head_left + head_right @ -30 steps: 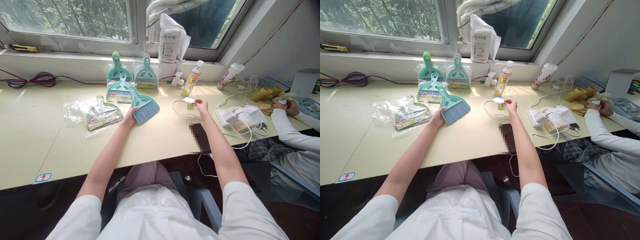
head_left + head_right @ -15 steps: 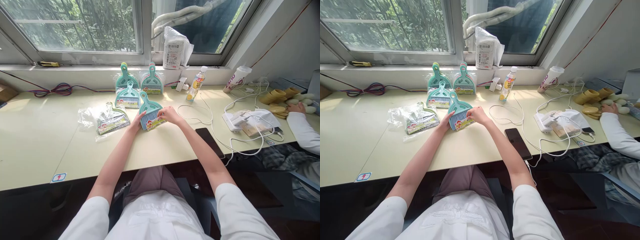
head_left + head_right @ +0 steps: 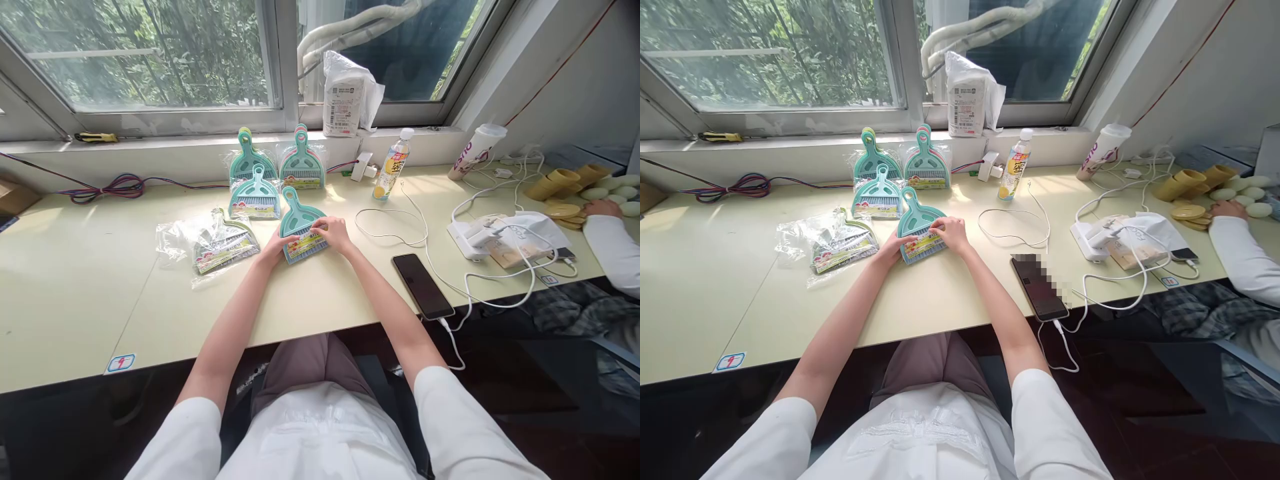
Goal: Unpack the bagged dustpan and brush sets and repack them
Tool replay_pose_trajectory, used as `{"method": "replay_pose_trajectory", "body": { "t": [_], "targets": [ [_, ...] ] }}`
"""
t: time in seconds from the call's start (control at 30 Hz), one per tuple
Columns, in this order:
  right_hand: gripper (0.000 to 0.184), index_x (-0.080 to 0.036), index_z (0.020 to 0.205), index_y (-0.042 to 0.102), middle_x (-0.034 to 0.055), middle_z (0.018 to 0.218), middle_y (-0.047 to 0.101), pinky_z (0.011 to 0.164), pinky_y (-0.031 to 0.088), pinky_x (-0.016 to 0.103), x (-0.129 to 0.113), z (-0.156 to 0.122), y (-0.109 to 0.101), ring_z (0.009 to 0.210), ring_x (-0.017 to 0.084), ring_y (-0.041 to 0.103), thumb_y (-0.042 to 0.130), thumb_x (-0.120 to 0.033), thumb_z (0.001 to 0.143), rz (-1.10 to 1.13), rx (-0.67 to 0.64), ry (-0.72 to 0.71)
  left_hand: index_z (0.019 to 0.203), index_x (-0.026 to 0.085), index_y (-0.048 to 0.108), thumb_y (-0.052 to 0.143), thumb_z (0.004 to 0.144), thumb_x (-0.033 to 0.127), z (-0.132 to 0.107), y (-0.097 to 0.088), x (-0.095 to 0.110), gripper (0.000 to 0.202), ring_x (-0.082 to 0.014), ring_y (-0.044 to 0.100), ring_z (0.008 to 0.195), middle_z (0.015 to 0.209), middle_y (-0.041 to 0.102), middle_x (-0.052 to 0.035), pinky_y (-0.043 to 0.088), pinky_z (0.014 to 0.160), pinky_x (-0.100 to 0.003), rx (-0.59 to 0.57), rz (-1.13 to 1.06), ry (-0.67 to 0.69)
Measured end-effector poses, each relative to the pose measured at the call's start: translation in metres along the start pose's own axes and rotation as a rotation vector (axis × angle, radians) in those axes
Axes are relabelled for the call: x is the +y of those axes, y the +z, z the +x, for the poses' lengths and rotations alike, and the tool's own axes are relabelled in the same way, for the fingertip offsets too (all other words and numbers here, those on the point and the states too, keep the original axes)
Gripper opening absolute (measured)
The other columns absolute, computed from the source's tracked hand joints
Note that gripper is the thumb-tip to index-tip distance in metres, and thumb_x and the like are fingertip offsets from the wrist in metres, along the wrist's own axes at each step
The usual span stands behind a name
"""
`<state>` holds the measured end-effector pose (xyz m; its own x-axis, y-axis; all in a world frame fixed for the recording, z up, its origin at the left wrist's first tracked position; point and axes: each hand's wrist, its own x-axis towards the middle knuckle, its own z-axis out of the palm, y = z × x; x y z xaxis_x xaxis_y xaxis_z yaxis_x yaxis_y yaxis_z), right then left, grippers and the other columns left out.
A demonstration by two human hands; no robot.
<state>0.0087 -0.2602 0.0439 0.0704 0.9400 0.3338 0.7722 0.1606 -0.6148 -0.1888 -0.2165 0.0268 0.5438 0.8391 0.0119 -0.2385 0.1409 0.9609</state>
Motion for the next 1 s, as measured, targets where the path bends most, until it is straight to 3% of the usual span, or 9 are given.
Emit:
{"method": "replay_pose_trajectory", "body": {
  "t": [0.2, 0.33, 0.47, 0.53, 0.63, 0.67, 0.73, 0.83, 1.0],
  "targets": [
    [0.014, -0.026, 0.088, 0.068, 0.0022, 0.103, 0.073, 0.098, 0.030, 0.042, 0.000, -0.011, 0.019, 0.102, 0.024, 0.059, 0.057, -0.034, 0.092, -0.024, 0.167, 0.050, 0.127, 0.020, 0.053, 0.079, 0.056, 0.023, 0.001, 0.001, 0.000, 0.075, -0.0350, 0.059, 0.117, 0.121, 0.065, -0.0118, 0.046, 0.102, -0.051, 0.033, 0.023, -0.011],
    [0.017, -0.027, 0.105, 0.065, 0.0021, 0.117, 0.066, 0.102, 0.030, 0.039, -0.007, -0.018, 0.006, 0.111, 0.022, 0.053, 0.055, -0.036, 0.095, -0.029, 0.254, 0.067, 0.131, 0.024, 0.051, 0.077, 0.058, 0.021, 0.001, 0.002, 0.000, 0.077, -0.0343, 0.061, 0.116, 0.120, 0.065, -0.0106, 0.048, 0.101, -0.050, 0.068, 0.008, -0.012],
    [0.023, -0.023, 0.110, 0.063, 0.0040, 0.124, 0.061, 0.102, 0.035, 0.036, -0.015, -0.029, -0.042, 0.117, 0.019, 0.049, 0.048, -0.035, 0.098, 0.029, 0.351, 0.093, 0.132, 0.026, 0.050, 0.076, 0.058, 0.017, 0.002, 0.002, 0.002, 0.079, -0.0337, 0.062, 0.114, 0.120, 0.066, -0.0105, 0.051, 0.097, -0.048, 0.104, -0.008, -0.047],
    [0.023, -0.021, 0.103, 0.065, 0.0056, 0.117, 0.063, 0.106, 0.035, 0.036, -0.012, -0.043, -0.079, 0.116, 0.018, 0.052, 0.048, -0.035, 0.098, 0.102, 0.363, -0.047, 0.134, 0.026, 0.049, 0.075, 0.058, 0.016, 0.002, 0.003, 0.002, 0.081, -0.0332, 0.063, 0.113, 0.120, 0.066, -0.0104, 0.053, 0.095, -0.047, 0.117, -0.009, -0.047],
    [0.024, -0.028, 0.098, 0.070, 0.0039, 0.114, 0.066, 0.108, 0.037, 0.039, 0.010, -0.078, -0.138, 0.116, 0.020, 0.056, 0.050, -0.041, 0.096, 0.223, 0.184, -0.137, 0.134, 0.026, 0.048, 0.075, 0.058, 0.015, 0.003, 0.004, 0.003, 0.082, -0.0327, 0.064, 0.110, 0.119, 0.066, -0.0104, 0.056, 0.092, -0.045, 0.116, -0.003, -0.042],
    [0.024, -0.031, 0.095, 0.071, 0.0035, 0.117, 0.066, 0.111, 0.035, 0.040, 0.022, -0.094, -0.156, 0.118, 0.021, 0.055, 0.051, -0.044, 0.095, 0.215, 0.117, -0.097, 0.134, 0.025, 0.048, 0.075, 0.058, 0.015, 0.003, 0.005, 0.003, 0.082, -0.0326, 0.065, 0.109, 0.119, 0.066, -0.0103, 0.056, 0.090, -0.044, 0.113, 0.001, -0.042],
    [0.031, -0.031, 0.086, 0.074, 0.0034, 0.118, 0.065, 0.111, 0.035, 0.043, 0.049, -0.129, -0.183, 0.121, 0.024, 0.054, 0.051, -0.049, 0.094, 0.216, 0.118, 0.028, 0.133, 0.025, 0.048, 0.076, 0.058, 0.015, 0.003, 0.006, 0.004, 0.081, -0.0322, 0.066, 0.107, 0.118, 0.066, -0.0103, 0.057, 0.089, -0.043, 0.108, 0.010, -0.048],
    [0.045, -0.030, 0.071, 0.074, 0.0022, 0.121, 0.065, 0.111, 0.036, 0.046, 0.090, -0.180, -0.201, 0.123, 0.026, 0.053, 0.046, -0.058, 0.092, 0.234, 0.188, 0.163, 0.131, 0.023, 0.049, 0.076, 0.058, 0.014, 0.003, 0.006, 0.005, 0.078, -0.0319, 0.067, 0.104, 0.118, 0.067, -0.0108, 0.059, 0.087, -0.042, 0.111, 0.027, -0.055],
    [0.053, -0.030, 0.058, 0.072, -0.0005, 0.124, 0.065, 0.113, 0.035, 0.048, 0.128, -0.226, -0.198, 0.125, 0.026, 0.053, 0.042, -0.055, 0.094, 0.298, 0.207, 0.257, 0.128, 0.022, 0.050, 0.075, 0.060, 0.013, 0.005, 0.003, 0.005, 0.073, -0.0309, 0.070, 0.098, 0.111, 0.069, -0.0093, 0.061, 0.083, -0.039, 0.120, 0.058, -0.073]
  ]
}}
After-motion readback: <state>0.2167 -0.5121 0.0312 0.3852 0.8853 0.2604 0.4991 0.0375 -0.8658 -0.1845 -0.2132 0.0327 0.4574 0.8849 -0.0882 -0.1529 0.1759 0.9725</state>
